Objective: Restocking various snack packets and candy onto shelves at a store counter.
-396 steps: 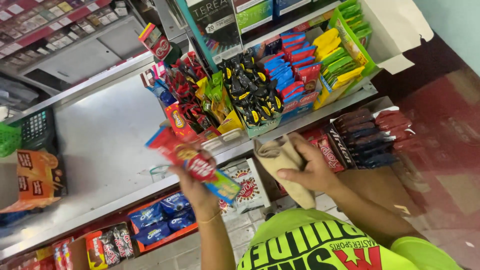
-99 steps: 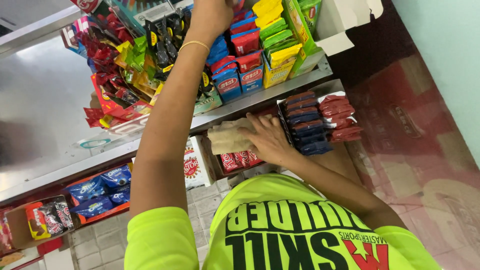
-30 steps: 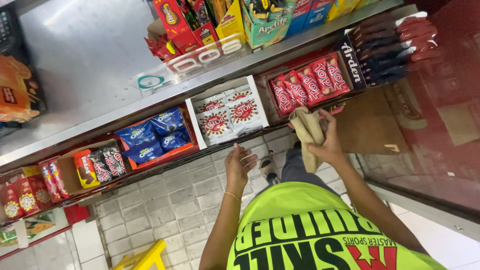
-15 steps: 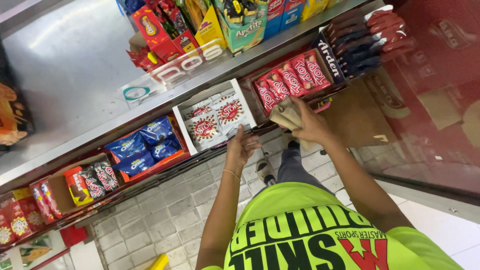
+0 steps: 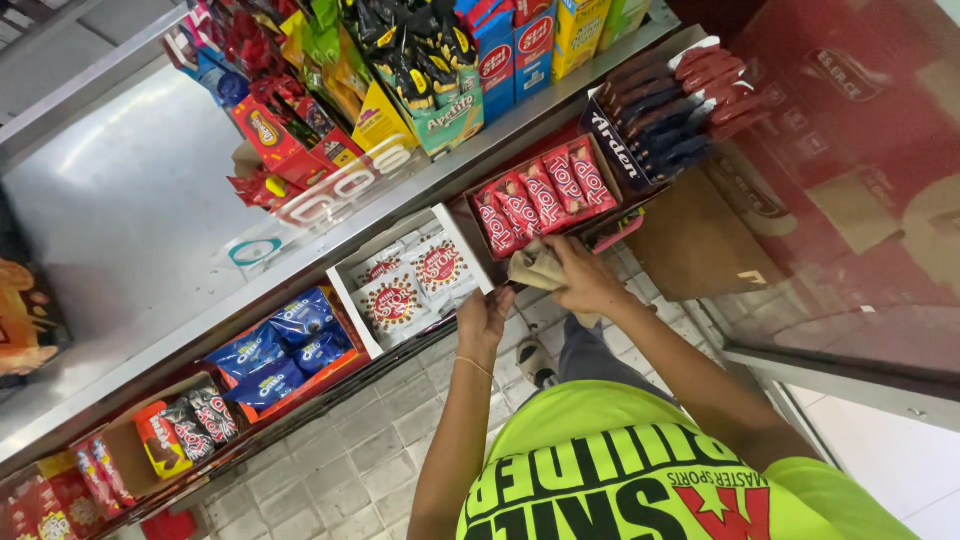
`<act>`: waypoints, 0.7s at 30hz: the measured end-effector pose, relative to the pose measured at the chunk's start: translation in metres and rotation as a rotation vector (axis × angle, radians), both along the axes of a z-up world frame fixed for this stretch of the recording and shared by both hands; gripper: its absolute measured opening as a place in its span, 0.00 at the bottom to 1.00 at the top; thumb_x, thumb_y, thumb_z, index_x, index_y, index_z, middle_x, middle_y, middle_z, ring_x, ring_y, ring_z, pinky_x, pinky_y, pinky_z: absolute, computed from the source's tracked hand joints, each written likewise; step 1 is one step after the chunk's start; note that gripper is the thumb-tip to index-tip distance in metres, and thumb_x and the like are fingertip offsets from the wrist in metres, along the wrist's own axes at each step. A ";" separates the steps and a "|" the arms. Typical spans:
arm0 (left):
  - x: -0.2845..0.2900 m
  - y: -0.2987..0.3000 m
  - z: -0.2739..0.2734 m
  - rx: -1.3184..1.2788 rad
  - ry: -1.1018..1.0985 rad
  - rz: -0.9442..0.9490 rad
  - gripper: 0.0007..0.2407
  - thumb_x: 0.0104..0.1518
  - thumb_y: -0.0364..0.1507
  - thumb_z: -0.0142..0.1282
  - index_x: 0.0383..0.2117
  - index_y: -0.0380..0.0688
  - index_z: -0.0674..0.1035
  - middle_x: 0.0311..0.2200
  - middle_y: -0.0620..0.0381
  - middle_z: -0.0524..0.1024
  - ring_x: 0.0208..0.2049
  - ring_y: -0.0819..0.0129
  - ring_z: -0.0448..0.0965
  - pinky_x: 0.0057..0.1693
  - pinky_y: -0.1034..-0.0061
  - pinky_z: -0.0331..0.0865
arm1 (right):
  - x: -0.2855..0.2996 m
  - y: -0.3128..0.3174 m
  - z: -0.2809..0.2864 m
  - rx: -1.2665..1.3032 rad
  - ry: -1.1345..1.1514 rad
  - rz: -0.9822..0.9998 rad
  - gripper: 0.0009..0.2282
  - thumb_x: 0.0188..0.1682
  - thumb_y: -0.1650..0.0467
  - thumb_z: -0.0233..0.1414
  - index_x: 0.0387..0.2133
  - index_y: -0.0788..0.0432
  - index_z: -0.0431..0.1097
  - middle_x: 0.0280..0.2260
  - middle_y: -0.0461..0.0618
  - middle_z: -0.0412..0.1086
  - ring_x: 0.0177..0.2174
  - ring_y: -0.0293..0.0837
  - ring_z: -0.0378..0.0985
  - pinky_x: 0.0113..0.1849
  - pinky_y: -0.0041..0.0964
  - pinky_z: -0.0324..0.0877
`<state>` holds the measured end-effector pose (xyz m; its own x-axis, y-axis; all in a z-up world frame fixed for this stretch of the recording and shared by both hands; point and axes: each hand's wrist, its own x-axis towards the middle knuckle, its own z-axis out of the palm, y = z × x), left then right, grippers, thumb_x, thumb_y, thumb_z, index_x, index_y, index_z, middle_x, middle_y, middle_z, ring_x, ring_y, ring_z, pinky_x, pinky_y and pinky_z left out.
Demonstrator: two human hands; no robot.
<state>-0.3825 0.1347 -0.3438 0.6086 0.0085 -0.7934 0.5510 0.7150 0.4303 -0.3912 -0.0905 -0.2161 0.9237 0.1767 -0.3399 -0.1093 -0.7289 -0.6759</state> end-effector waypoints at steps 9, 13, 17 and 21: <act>-0.073 -0.033 0.158 0.232 -0.189 -0.335 0.07 0.61 0.22 0.57 0.42 0.34 0.81 0.19 0.54 0.74 0.18 0.69 0.71 0.27 0.77 0.65 | 0.003 -0.059 0.054 0.607 -0.255 0.043 0.48 0.26 0.79 0.56 0.67 0.56 0.42 0.63 0.61 0.60 0.57 0.58 0.70 0.54 0.50 0.68; -0.003 -0.073 0.176 0.673 -0.519 -0.322 0.04 0.59 0.20 0.59 0.36 0.36 0.84 0.16 0.50 0.77 0.17 0.69 0.73 0.28 0.79 0.70 | 0.015 -0.085 0.083 1.196 -0.134 -0.233 0.50 0.26 0.76 0.64 0.69 0.57 0.46 0.61 0.59 0.61 0.57 0.54 0.67 0.57 0.51 0.63; 0.091 -0.131 0.200 1.077 -0.924 -0.224 0.05 0.56 0.26 0.65 0.37 0.51 0.85 0.30 0.56 0.83 0.34 0.65 0.82 0.45 0.76 0.73 | 0.036 -0.121 0.117 1.940 -0.245 -0.219 0.35 0.35 0.70 0.55 0.62 0.65 0.59 0.59 0.70 0.63 0.50 0.70 0.73 0.52 0.70 0.68; 0.180 -0.200 0.192 1.151 -1.033 -0.149 0.16 0.56 0.28 0.65 0.50 0.41 0.80 0.36 0.43 0.80 0.40 0.45 0.82 0.45 0.59 0.77 | 0.059 -0.178 0.088 2.042 -0.163 -0.264 0.38 0.35 0.68 0.56 0.66 0.55 0.56 0.60 0.65 0.64 0.51 0.69 0.71 0.54 0.71 0.62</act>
